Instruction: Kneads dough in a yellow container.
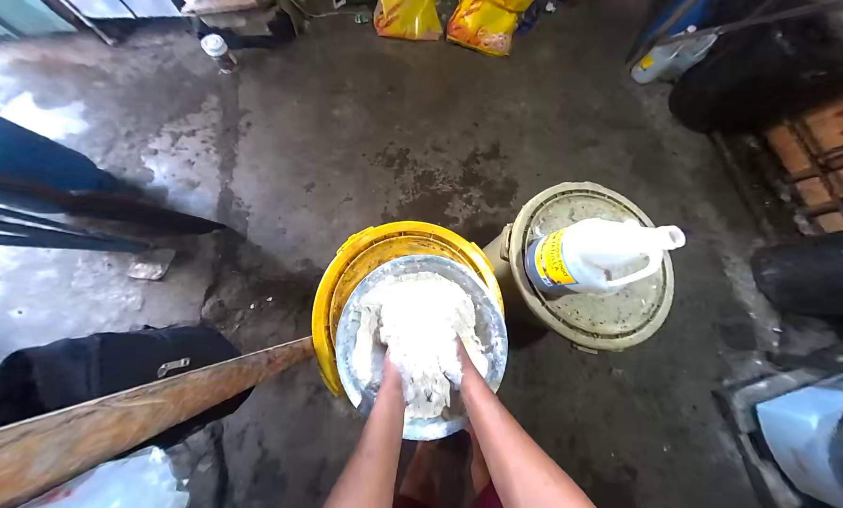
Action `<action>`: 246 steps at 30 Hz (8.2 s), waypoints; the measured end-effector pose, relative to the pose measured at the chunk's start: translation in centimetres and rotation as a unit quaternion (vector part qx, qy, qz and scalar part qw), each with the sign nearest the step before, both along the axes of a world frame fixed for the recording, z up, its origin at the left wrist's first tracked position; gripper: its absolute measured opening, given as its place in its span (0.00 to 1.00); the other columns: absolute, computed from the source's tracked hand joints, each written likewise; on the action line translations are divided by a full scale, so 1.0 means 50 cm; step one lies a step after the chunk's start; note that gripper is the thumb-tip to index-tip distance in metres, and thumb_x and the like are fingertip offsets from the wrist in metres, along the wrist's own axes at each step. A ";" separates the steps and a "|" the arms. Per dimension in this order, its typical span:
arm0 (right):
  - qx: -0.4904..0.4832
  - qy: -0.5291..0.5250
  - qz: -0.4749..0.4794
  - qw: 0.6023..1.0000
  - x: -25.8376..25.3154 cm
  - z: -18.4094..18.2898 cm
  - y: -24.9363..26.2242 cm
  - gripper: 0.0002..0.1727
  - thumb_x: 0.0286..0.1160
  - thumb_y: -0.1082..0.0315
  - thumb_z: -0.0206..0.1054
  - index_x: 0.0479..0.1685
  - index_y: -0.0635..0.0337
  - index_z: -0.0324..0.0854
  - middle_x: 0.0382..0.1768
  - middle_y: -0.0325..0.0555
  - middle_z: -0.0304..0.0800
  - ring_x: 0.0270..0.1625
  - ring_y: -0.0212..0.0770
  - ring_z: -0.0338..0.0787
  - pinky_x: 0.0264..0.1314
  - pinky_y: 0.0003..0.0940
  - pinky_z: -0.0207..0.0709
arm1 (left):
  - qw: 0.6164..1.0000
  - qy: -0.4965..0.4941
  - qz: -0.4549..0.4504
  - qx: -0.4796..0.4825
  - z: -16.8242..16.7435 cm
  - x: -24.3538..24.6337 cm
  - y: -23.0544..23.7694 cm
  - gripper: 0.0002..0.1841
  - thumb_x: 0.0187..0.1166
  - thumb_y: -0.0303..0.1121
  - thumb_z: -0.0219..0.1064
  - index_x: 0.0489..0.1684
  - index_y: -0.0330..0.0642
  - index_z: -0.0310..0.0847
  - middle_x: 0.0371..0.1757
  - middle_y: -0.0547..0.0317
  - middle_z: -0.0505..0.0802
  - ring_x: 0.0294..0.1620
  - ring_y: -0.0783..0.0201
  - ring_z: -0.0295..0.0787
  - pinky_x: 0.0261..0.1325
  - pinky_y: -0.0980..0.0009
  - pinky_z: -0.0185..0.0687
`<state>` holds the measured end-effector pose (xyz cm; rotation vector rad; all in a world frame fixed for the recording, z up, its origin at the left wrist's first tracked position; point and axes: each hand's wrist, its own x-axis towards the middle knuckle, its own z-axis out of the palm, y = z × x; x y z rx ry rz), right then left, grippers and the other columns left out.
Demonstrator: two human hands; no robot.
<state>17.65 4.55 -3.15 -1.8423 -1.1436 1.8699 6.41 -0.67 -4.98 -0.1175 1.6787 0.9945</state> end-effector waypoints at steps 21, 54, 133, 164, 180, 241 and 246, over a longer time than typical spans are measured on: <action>-0.026 -0.352 0.286 0.891 0.041 0.076 -0.042 0.30 0.82 0.65 0.66 0.76 0.81 0.71 0.79 0.75 0.71 0.87 0.63 0.68 0.91 0.50 0.58 | 0.858 0.243 -0.444 -0.091 0.078 -0.035 -0.036 0.29 0.87 0.38 0.62 0.81 0.25 0.67 0.83 0.23 0.69 0.86 0.34 0.65 0.87 0.47 0.61; 0.075 -0.228 0.314 0.919 -0.007 0.094 0.071 0.24 0.86 0.70 0.58 0.76 0.78 0.72 0.73 0.71 0.80 0.79 0.61 0.79 0.85 0.51 0.68 | 0.959 0.178 -0.216 0.045 0.118 -0.050 0.048 0.20 0.84 0.21 0.60 0.74 0.23 0.71 0.68 0.31 0.85 0.71 0.48 0.83 0.78 0.54 0.74; 0.191 -0.252 0.569 0.759 -0.025 0.126 0.271 0.24 0.88 0.69 0.56 0.76 0.74 0.74 0.76 0.70 0.78 0.82 0.62 0.76 0.87 0.53 0.65 | 0.955 0.288 0.042 -0.055 0.140 0.079 -0.039 0.36 0.66 0.21 0.72 0.79 0.21 0.66 0.75 0.27 0.80 0.80 0.41 0.74 0.85 0.48 0.65; 0.076 -0.125 0.662 0.736 -0.064 0.054 0.216 0.22 0.91 0.72 0.50 0.76 0.77 0.72 0.76 0.72 0.77 0.81 0.63 0.76 0.86 0.55 0.65 | 0.901 0.017 0.433 -0.001 0.111 0.177 0.065 0.30 0.97 0.45 0.31 0.86 0.30 0.58 0.82 0.33 0.72 0.80 0.47 0.69 0.81 0.49 0.65; 0.122 -0.268 0.228 0.928 0.075 -0.021 0.066 0.43 0.75 0.62 0.73 0.85 0.78 0.59 0.83 0.75 0.66 0.88 0.63 0.66 0.93 0.50 0.56 | 0.836 0.304 -0.436 -0.133 0.078 -0.087 0.104 0.41 0.77 0.42 0.72 0.89 0.33 0.60 0.89 0.31 0.64 0.89 0.37 0.62 0.88 0.45 0.59; 0.040 -0.126 0.157 0.979 -0.031 0.028 0.019 0.29 0.81 0.70 0.66 0.78 0.78 0.69 0.73 0.71 0.79 0.78 0.57 0.79 0.85 0.47 0.68 | 0.991 0.057 -0.119 -0.012 0.061 -0.020 0.030 0.20 0.93 0.27 0.49 0.78 0.25 0.65 0.72 0.30 0.80 0.69 0.46 0.78 0.73 0.50 0.72; 0.073 -0.216 0.126 0.965 -0.004 0.054 0.038 0.29 0.83 0.67 0.65 0.79 0.78 0.69 0.75 0.72 0.78 0.81 0.60 0.77 0.87 0.48 0.65 | 0.959 0.170 -0.224 0.028 0.091 -0.041 0.050 0.18 0.82 0.22 0.62 0.68 0.25 0.77 0.60 0.34 0.89 0.63 0.48 0.86 0.71 0.50 0.78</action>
